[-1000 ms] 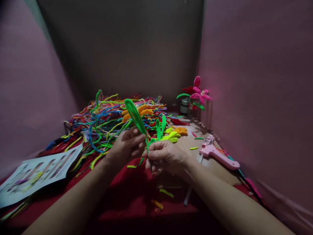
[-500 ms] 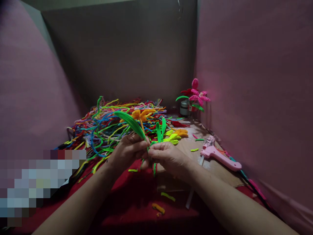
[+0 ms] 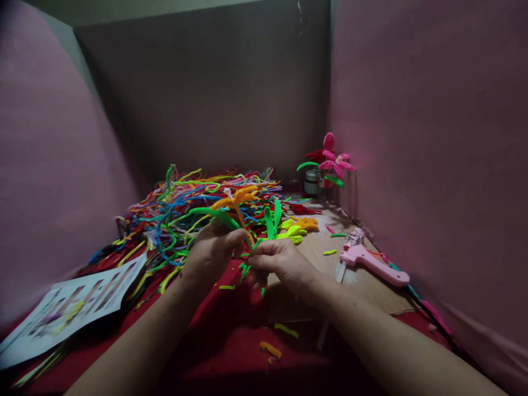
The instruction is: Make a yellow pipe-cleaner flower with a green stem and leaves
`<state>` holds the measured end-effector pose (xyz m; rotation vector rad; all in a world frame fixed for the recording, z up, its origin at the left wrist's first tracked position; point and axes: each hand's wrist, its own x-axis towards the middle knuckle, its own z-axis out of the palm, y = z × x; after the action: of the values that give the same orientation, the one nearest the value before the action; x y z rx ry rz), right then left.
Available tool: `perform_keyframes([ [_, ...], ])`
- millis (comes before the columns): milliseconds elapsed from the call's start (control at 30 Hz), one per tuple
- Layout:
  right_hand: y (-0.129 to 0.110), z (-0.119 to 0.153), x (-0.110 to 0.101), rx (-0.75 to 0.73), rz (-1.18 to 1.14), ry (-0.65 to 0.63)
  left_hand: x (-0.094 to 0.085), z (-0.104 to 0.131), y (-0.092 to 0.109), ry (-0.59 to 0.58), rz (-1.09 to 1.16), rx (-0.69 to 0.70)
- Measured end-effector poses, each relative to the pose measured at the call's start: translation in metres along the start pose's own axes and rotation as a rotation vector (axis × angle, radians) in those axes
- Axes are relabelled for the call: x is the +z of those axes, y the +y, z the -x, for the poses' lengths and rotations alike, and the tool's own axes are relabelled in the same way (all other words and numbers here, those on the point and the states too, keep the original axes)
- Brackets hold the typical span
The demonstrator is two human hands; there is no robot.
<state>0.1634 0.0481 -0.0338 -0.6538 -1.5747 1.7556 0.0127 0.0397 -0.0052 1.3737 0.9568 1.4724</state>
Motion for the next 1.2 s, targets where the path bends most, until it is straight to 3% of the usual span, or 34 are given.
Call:
perform_keyframes([
  [133, 0.001, 0.002, 0.001, -0.01, -0.021, -0.07, 0.002, 0.001, -0.002, 0.124, -0.014, 0.013],
  [300, 0.003, 0.002, 0.001, 0.033, -0.079, -0.112, 0.004, 0.002, -0.007, 0.127, -0.108, 0.006],
  [500, 0.002, 0.001, 0.002, 0.084, -0.136, -0.093, 0.002, 0.01, -0.005, 0.057, -0.398, 0.45],
  [633, -0.001, 0.002, 0.004, 0.077, -0.115, -0.061, -0.002, 0.011, 0.001, 0.021, -0.551, 0.611],
  [733, 0.0, 0.001, 0.004, 0.079, -0.105, -0.019, -0.004, 0.011, 0.007, -0.02, -0.585, 0.678],
  [933, 0.003, -0.002, 0.001, 0.056, -0.091, 0.01, -0.001, 0.016, 0.011, -0.031, -0.539, 0.657],
  [1200, -0.002, -0.005, -0.003, -0.071, 0.009, 0.114, -0.01, 0.015, 0.013, -0.057, -0.716, 0.825],
])
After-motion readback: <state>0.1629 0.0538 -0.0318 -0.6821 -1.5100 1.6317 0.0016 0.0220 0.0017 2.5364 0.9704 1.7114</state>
